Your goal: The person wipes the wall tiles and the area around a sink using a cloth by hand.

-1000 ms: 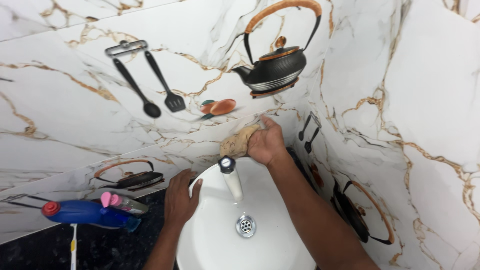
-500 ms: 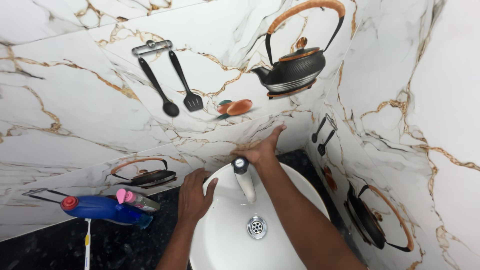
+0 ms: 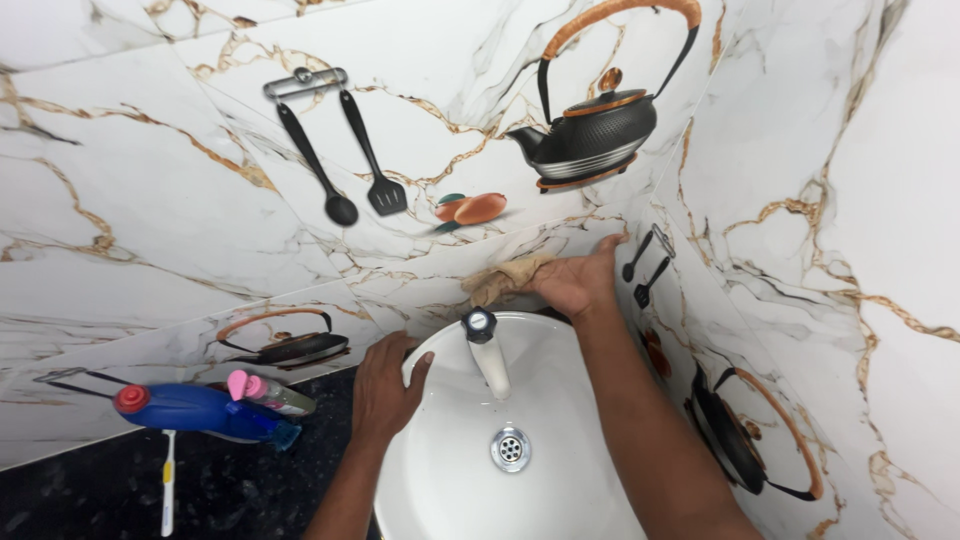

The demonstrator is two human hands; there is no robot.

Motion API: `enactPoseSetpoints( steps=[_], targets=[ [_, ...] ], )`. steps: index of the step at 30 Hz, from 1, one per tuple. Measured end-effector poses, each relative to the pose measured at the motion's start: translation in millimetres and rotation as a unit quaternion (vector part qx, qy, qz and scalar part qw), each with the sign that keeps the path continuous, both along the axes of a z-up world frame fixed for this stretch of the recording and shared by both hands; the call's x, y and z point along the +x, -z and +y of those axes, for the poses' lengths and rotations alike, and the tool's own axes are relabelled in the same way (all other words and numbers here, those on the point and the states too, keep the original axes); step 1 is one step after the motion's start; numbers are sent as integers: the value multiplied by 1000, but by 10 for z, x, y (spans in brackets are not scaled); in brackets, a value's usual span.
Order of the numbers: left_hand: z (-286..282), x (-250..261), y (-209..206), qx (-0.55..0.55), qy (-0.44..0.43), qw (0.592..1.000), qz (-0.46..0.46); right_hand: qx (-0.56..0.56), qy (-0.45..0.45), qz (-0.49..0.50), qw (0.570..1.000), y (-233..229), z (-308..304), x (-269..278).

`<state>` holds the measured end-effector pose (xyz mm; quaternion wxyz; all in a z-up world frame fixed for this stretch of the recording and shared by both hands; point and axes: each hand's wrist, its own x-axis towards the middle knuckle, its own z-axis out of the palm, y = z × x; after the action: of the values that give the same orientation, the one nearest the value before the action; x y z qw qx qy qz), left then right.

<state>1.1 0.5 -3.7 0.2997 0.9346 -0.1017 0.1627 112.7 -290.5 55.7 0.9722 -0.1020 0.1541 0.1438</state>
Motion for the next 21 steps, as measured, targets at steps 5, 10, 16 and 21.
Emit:
enactPoseSetpoints(
  steps=[5, 10, 16, 21],
  targets=[
    [3, 19, 51, 7, 4, 1000, -3, -50, 5, 63, 997, 233, 258, 16],
    [0, -3, 115, 13, -5, 1000, -19, -114, -10, 53, 992, 21, 419, -64],
    [17, -10, 56, -6, -9, 1000, -22, -115, -3, -123, 986, -859, 184, -72],
    [22, -40, 70, -11, -3, 999, -46, -327, 94, -214, 916, -1345, -185, -51]
  ],
)
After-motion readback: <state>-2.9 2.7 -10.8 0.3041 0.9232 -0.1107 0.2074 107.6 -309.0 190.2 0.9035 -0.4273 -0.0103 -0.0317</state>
